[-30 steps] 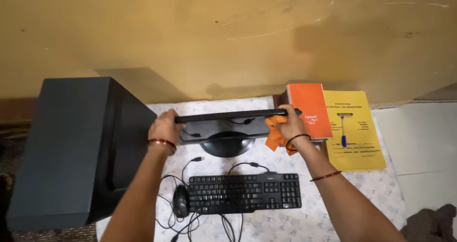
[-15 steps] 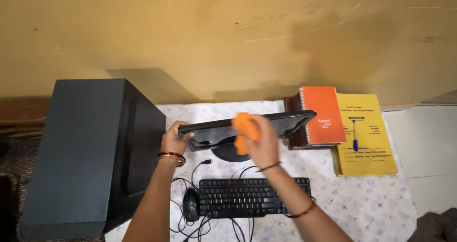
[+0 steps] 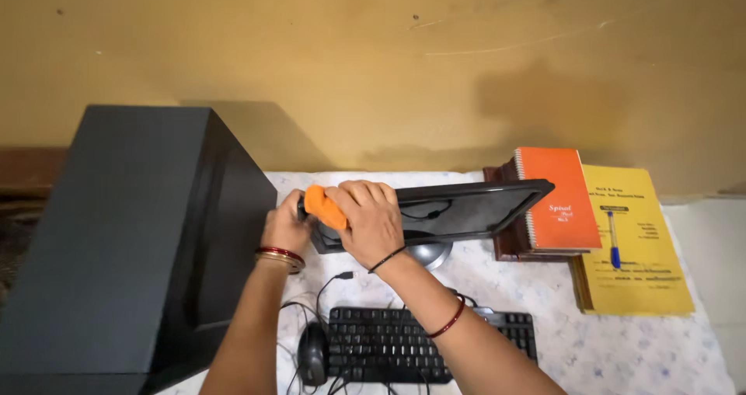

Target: The person cleans a desktop computer setup using an orange cloth. They wipe the keyboard, mouse, monitor, and computer tower, then arrange the components on a table.

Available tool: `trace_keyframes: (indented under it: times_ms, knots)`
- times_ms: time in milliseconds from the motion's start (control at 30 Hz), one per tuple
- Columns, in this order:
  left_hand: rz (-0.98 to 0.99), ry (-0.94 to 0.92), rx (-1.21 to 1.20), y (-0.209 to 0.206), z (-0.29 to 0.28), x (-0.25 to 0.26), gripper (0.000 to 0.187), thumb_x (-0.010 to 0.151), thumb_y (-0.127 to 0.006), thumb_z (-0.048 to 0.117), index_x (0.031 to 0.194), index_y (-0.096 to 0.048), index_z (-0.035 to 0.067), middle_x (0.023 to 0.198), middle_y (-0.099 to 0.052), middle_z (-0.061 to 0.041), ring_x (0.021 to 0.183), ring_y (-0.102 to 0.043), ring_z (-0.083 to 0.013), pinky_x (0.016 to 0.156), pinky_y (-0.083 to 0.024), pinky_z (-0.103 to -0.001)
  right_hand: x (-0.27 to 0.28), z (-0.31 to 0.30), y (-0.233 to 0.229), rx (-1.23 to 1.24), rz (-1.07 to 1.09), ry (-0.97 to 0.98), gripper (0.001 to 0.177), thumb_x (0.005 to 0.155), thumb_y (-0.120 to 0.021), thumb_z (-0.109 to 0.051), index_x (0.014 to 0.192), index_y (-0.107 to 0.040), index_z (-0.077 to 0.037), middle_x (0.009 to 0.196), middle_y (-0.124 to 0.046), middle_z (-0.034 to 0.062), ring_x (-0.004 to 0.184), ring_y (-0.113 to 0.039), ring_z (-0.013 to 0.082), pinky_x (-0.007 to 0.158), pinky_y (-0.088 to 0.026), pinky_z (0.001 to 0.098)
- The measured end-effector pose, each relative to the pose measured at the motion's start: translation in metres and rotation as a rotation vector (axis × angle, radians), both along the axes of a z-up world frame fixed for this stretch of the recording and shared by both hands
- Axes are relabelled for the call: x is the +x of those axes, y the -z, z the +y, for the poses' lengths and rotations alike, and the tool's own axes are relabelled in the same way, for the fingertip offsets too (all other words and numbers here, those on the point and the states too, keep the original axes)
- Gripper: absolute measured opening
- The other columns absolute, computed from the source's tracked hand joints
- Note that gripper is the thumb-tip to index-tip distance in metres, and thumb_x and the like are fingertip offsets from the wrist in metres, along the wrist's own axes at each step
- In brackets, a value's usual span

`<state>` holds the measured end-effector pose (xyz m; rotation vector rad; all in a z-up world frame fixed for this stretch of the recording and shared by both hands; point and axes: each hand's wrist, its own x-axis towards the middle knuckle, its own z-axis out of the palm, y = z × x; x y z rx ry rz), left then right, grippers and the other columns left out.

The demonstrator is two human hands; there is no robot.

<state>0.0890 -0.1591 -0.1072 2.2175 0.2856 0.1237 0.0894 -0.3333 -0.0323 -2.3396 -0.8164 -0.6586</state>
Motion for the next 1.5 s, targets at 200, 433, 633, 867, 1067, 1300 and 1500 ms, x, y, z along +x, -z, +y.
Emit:
trace_keyframes:
  times_ms: [200,433,633,867,1067,1300,1500]
  knots:
    - [-0.139,-0.016,-0.060,0.011,0.002,-0.004,0.035,0.079,-0.079,0.008,0.111,-0.064,0.010,0.097,-0.074,-0.018,0.097,-0.073,-0.0368,0.076,-0.056,-0.043,-0.001,0.001,0.023,0.024,-0.093,0.011,0.045,0.079,-0.076,-0.014,0.123,-0.067,-0.017,0.103,-0.065,0.0032,0.100,-0.063,0.0260,0.092,-0.043,0.0433]
    - [-0.258,0.020,-0.002,0.021,0.004,-0.003,0.036,0.080,-0.084,0.014,0.108,-0.063,0.006,0.097,-0.074,-0.018,0.097,-0.072,-0.0370,0.076,-0.056,-0.043,0.000,-0.010,0.041,0.046,-0.199,-0.047,0.049,0.081,-0.080,-0.020,0.127,-0.063,-0.016,0.105,-0.064,0.0057,0.103,-0.062,0.0288,0.089,-0.043,0.0446]
    - [-0.288,-0.089,0.105,0.045,-0.007,-0.006,0.045,0.091,-0.081,0.020,0.122,-0.053,0.003,0.100,-0.072,-0.024,0.100,-0.069,-0.0441,0.078,-0.054,-0.049,0.003,-0.030,0.055,0.008,-0.236,-0.159,0.056,0.078,-0.069,0.003,0.131,-0.063,-0.015,0.116,-0.066,0.0093,0.114,-0.061,0.0329,0.103,-0.046,0.0460]
    - [-0.443,-0.126,0.133,0.099,-0.035,-0.065,0.068,0.082,-0.080,0.016,0.141,-0.047,0.008,0.123,-0.068,-0.023,0.111,-0.065,-0.0427,0.092,-0.052,-0.050,-0.074,-0.095,0.092,0.064,-0.216,-0.195,0.055,0.077,-0.068,0.007,0.128,-0.065,-0.013,0.131,-0.067,0.0113,0.129,-0.061,0.0354,0.112,-0.047,0.0446]
    - [-0.262,-0.001,0.096,0.094,-0.053,-0.157,0.071,0.084,-0.079,0.025,0.145,-0.046,0.010,0.127,-0.069,-0.019,0.117,-0.066,-0.0363,0.098,-0.052,-0.045,-0.178,-0.152,0.106,0.279,0.213,-0.102,0.057,0.076,-0.079,-0.004,0.129,-0.062,-0.011,0.124,-0.070,0.0129,0.113,-0.069,0.0297,0.095,-0.054,0.0332]
    - [-0.019,0.050,0.093,0.109,-0.057,-0.272,0.082,0.083,-0.080,0.036,0.148,-0.041,0.004,0.138,-0.060,-0.024,0.126,-0.061,-0.0357,0.106,-0.048,-0.042,-0.253,-0.227,0.152,0.254,0.505,0.234,0.057,0.070,-0.088,-0.015,0.122,-0.066,-0.011,0.108,-0.076,0.0121,0.100,-0.073,0.0242,0.089,-0.055,0.0337]
    - [0.109,0.034,0.133,0.140,-0.058,-0.324,0.081,0.081,-0.082,0.038,0.144,-0.047,-0.001,0.136,-0.062,-0.027,0.127,-0.062,-0.0370,0.108,-0.048,-0.041,-0.298,-0.288,0.193,0.400,0.658,0.183,0.040,0.071,-0.087,-0.011,0.108,-0.073,-0.002,0.099,-0.079,0.0089,0.089,-0.074,0.0184,0.081,-0.058,0.0325]
